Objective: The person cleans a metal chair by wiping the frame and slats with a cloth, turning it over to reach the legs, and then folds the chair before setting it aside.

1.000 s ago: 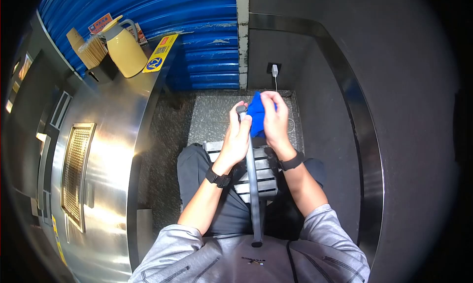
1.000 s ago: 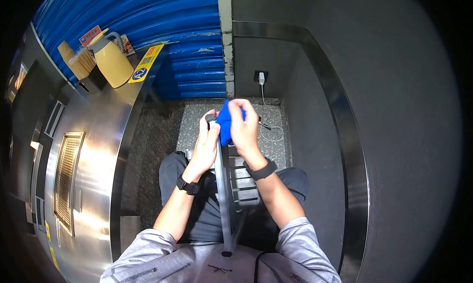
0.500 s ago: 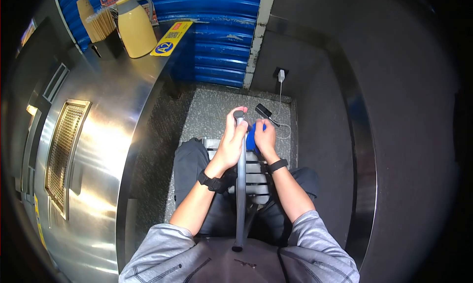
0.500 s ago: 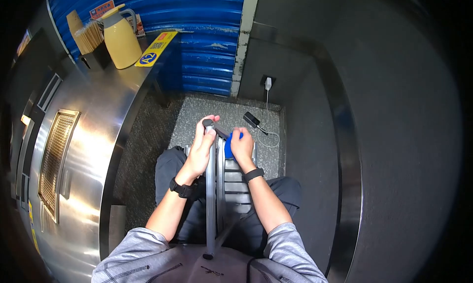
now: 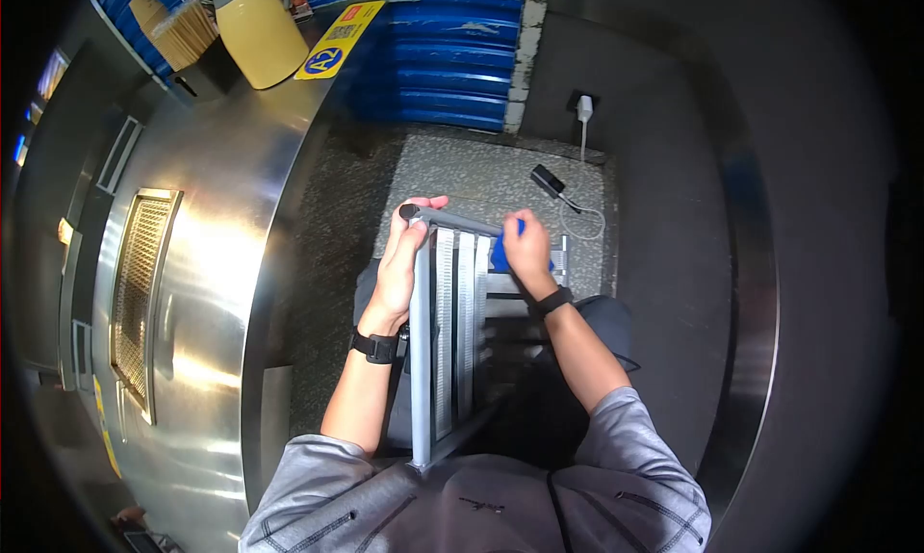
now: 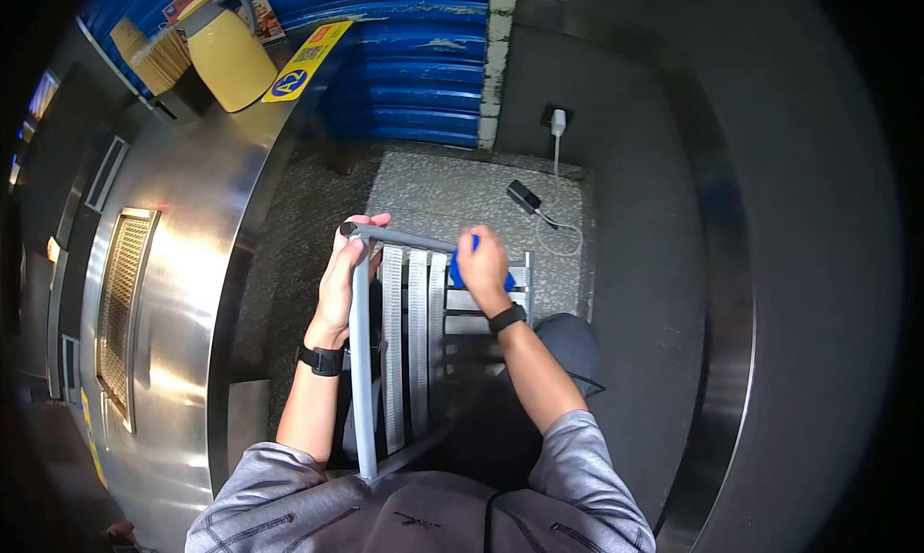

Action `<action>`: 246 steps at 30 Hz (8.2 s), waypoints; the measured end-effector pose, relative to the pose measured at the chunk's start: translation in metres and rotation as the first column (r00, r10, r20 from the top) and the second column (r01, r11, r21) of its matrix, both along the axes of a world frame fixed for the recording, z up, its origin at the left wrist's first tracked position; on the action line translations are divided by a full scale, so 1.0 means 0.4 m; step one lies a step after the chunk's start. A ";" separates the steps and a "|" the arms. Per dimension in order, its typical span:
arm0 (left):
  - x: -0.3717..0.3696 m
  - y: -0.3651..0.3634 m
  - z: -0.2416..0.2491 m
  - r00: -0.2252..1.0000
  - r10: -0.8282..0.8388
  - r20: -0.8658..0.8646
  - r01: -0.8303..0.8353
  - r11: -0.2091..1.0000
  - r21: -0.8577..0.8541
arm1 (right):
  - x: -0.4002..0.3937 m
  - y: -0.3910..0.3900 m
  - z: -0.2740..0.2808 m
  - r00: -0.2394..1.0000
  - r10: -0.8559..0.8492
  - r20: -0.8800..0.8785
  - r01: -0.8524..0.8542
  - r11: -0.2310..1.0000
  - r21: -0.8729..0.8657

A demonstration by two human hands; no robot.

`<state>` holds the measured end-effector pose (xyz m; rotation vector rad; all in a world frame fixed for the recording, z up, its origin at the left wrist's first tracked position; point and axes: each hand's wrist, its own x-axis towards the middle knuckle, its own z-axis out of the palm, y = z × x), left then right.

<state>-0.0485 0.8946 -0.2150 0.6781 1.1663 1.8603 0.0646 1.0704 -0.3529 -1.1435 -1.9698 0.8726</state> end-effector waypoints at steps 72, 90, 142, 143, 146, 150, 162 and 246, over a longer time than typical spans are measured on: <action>-0.014 0.111 -0.038 0.992 0.094 0.078 -0.096 0.995 0.018 | 0.088 -0.057 0.016 0.949 0.309 0.065 -0.311 0.950 0.016; -0.004 0.101 -0.022 0.998 0.069 -0.002 -0.069 0.998 0.013 | 0.068 0.130 -0.040 0.969 0.171 0.179 -0.030 0.799 -0.601; -0.219 -0.014 0.154 0.889 0.035 -0.457 -0.149 0.965 -0.216 | 0.208 -0.272 0.241 0.810 0.576 -0.111 -0.563 0.816 0.132; -0.211 -0.023 0.166 0.904 0.071 -0.423 -0.162 0.969 -0.184 | 0.197 -0.331 0.241 0.742 0.664 -0.091 -0.641 0.743 0.193; -0.239 0.007 0.151 0.946 0.153 -0.288 -0.168 0.985 -0.028 | 0.169 -0.505 0.209 0.631 0.760 -0.153 -0.726 0.649 0.228; -0.241 0.078 0.127 0.930 0.231 -0.286 -0.234 0.972 0.021 | 0.173 -0.573 0.135 0.736 0.677 0.012 -0.654 0.705 0.274; -0.298 0.040 0.095 0.909 0.234 -0.346 -0.271 0.961 -0.062 | 0.322 -0.420 0.053 0.550 0.785 0.285 -0.793 0.598 -0.117; 0.114 0.124 0.040 0.672 -0.497 -0.548 0.270 0.854 -0.444 | 0.264 -0.250 -0.054 0.899 -0.096 0.428 0.227 0.937 -0.265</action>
